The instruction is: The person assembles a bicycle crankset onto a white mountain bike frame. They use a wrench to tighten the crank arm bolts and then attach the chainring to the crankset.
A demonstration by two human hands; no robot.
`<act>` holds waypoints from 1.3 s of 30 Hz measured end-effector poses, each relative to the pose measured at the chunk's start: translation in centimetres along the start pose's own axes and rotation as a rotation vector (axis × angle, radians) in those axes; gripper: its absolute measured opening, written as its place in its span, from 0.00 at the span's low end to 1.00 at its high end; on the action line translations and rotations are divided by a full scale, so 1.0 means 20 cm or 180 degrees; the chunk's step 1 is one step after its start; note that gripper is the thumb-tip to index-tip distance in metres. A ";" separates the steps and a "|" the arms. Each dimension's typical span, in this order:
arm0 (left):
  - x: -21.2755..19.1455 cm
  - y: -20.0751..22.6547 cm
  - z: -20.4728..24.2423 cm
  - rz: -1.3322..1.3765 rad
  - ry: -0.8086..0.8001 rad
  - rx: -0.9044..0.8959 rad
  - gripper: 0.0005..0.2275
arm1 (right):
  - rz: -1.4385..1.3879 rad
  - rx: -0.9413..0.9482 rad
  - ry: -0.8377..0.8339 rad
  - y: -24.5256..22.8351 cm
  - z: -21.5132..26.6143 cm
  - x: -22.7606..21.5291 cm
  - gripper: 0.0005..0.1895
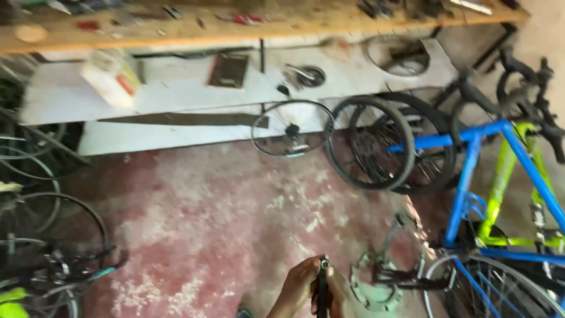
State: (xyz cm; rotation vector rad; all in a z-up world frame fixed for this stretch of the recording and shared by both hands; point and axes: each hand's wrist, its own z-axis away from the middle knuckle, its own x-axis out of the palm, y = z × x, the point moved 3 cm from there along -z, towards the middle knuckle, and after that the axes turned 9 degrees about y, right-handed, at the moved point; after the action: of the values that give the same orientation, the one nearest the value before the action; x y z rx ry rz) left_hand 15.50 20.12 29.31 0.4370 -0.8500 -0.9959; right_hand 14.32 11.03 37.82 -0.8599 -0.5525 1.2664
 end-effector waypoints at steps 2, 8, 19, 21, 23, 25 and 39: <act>-0.14 0.13 -0.04 -0.0017 -0.0149 0.0194 0.24 | 0.0083 -0.0017 -0.0071 -0.06 0.02 0.18 0.37; -0.33 0.75 0.08 -0.0422 -0.0496 0.0489 0.23 | -0.0506 0.0149 -0.0379 -0.18 -0.03 0.62 0.43; -0.33 1.44 -0.18 -0.0700 0.0031 0.0882 0.24 | 0.0064 -0.0578 -0.0808 -0.94 -0.22 1.06 0.30; -0.32 1.58 -0.29 -0.1132 0.0123 0.1154 0.16 | 0.0425 -0.0546 -0.0801 -1.02 -0.35 1.14 0.32; -0.32 1.77 -0.36 -0.1295 0.0215 0.0948 0.24 | 0.0479 -0.0550 -0.0962 -1.15 -0.43 1.25 0.32; -0.33 1.97 -0.45 -0.1472 0.0286 0.0732 0.32 | 0.0513 -0.0550 -0.1106 -1.26 -0.57 1.37 0.31; -0.41 2.94 -1.17 -0.1575 0.0094 0.1440 0.25 | 0.0095 -0.0885 -0.1458 -2.00 -1.22 2.08 0.24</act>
State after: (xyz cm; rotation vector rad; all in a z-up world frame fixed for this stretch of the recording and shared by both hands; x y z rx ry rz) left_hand 64.09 55.22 51.14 1.0842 -0.9641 -1.2425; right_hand 66.57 42.58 51.82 -0.8072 -1.1037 1.4433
